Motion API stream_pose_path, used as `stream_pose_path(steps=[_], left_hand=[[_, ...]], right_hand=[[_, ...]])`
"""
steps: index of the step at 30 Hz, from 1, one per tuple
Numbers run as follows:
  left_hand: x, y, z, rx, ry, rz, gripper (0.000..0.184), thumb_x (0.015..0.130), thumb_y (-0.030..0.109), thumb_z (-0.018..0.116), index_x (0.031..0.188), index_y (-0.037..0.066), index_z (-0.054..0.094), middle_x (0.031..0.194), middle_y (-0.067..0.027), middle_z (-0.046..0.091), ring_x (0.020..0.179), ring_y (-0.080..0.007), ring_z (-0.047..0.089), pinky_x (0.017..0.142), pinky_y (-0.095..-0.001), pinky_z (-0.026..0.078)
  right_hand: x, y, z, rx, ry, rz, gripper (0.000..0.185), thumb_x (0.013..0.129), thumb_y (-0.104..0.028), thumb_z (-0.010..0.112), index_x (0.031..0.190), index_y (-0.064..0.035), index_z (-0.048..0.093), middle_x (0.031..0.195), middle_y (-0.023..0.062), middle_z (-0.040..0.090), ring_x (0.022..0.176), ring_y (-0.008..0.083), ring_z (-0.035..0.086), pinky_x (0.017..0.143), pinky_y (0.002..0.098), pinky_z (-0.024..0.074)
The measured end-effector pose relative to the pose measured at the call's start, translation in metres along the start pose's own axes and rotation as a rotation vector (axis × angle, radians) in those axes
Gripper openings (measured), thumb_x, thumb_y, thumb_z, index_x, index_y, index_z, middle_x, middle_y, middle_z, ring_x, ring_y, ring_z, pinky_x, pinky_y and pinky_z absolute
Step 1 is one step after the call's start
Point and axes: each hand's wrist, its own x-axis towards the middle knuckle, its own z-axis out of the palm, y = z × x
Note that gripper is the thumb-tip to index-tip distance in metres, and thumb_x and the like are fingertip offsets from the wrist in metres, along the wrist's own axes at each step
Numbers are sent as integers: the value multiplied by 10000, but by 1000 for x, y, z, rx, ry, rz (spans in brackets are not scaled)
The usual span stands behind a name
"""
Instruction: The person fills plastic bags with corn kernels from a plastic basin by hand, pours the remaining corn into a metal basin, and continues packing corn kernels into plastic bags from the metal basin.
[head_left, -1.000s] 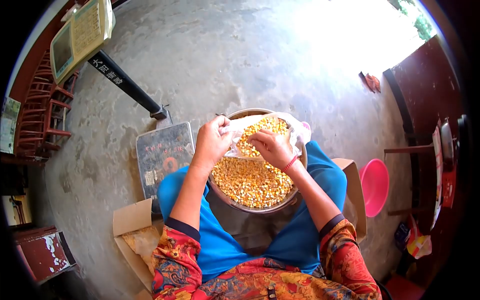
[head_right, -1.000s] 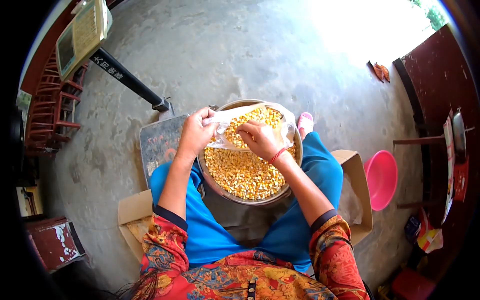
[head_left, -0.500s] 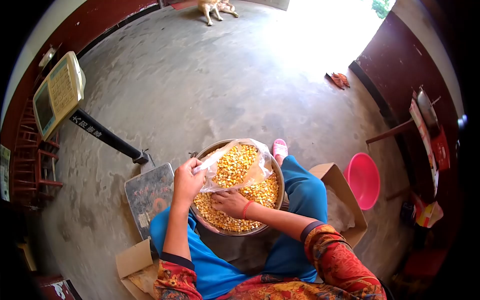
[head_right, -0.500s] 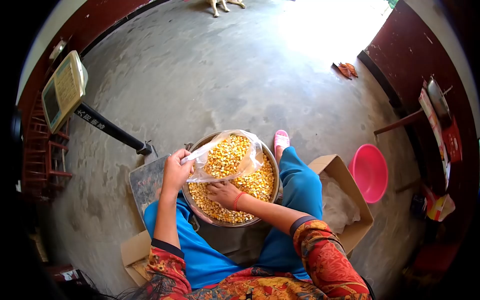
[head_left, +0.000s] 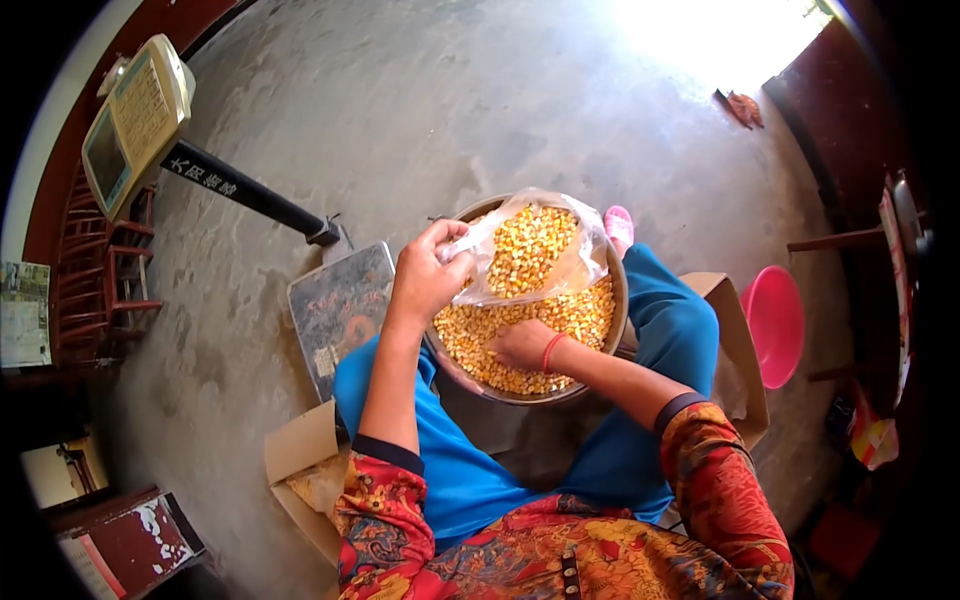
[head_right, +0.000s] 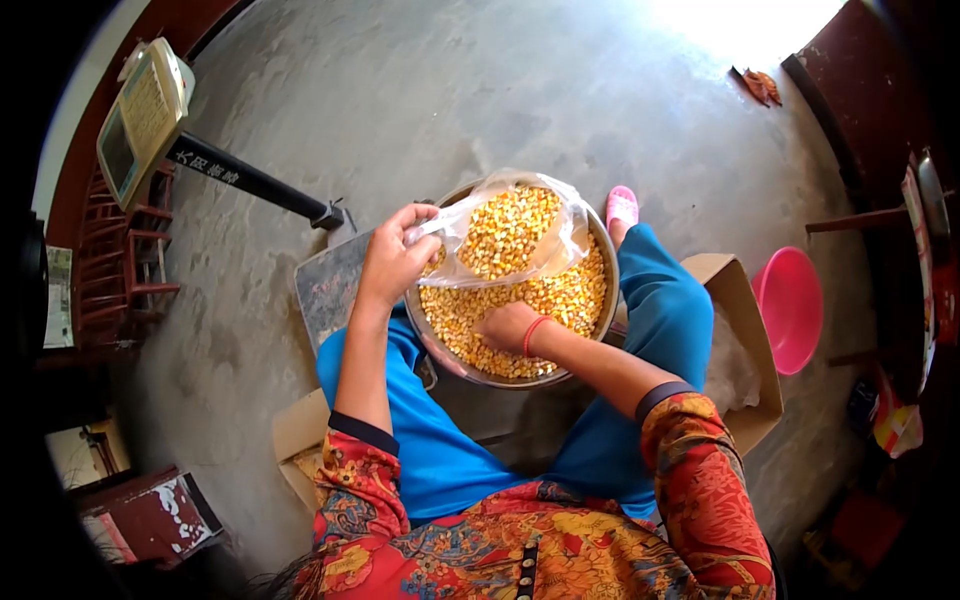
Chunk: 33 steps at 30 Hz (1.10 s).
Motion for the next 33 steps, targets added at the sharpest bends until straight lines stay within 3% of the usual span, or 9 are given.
stream_pose_path(steps=[6,10,13,16,20,26,28,31,33], left_hand=[[-1,3,-3,5,-70,-6,191,846,184,568,807,3,616,557,-17,568,530,-59,517,505,-245,412],[-1,1,-3,-27,-60,-35,207,854,176,548,763,-5,589,565,-32,574,523,-77,534,499,-254,421],[-1,2,-4,17,-19,-3,205,846,174,549,763,-9,587,565,-53,574,526,-102,557,509,-268,435],[0,-2,-3,-7,9,1,194,857,186,557,728,48,600,562,25,541,508,-29,446,467,-206,339],[0,-5,-3,-4,25,1,206,861,192,561,728,39,598,562,22,542,519,-34,461,478,-212,355],[0,-3,0,4,24,-39,214,865,198,556,733,34,596,557,20,539,517,-43,469,484,-221,372],[-1,0,0,3,17,-42,216,866,205,556,739,36,597,556,20,540,520,-43,471,484,-223,375],[0,-4,1,9,30,-10,217,867,208,555,742,35,598,551,17,537,511,-45,472,478,-225,377],[1,-5,1,15,35,-8,226,870,212,555,738,33,596,549,17,536,505,-45,473,470,-223,378]], right_hand=[[6,14,2,322,19,41,246,813,-265,465,803,-65,607,804,180,628,765,351,598,694,436,461],[10,21,3,870,71,35,249,837,-289,497,855,-77,627,711,80,609,585,199,549,576,343,448],[-5,1,-44,1306,-207,289,223,870,-307,511,861,-109,612,703,-34,513,472,47,396,418,191,329],[-11,-12,-71,1409,-248,153,232,882,-326,521,860,-113,610,706,-47,515,474,33,399,410,177,325],[-27,-23,-117,1467,-119,-6,245,901,-325,509,855,-104,605,687,-57,496,478,14,401,402,163,318],[-15,11,-122,1144,585,103,248,903,-286,472,854,-84,609,685,-59,494,567,14,436,491,168,360],[-13,16,-122,1088,585,165,227,894,-243,498,868,-47,610,737,-18,543,649,56,507,583,207,421],[-10,21,-119,655,659,-23,123,851,-107,553,911,-24,621,945,103,613,879,178,596,758,283,466],[-14,24,-122,537,695,-98,108,841,-85,564,910,-26,622,953,95,605,890,182,582,777,283,459]])
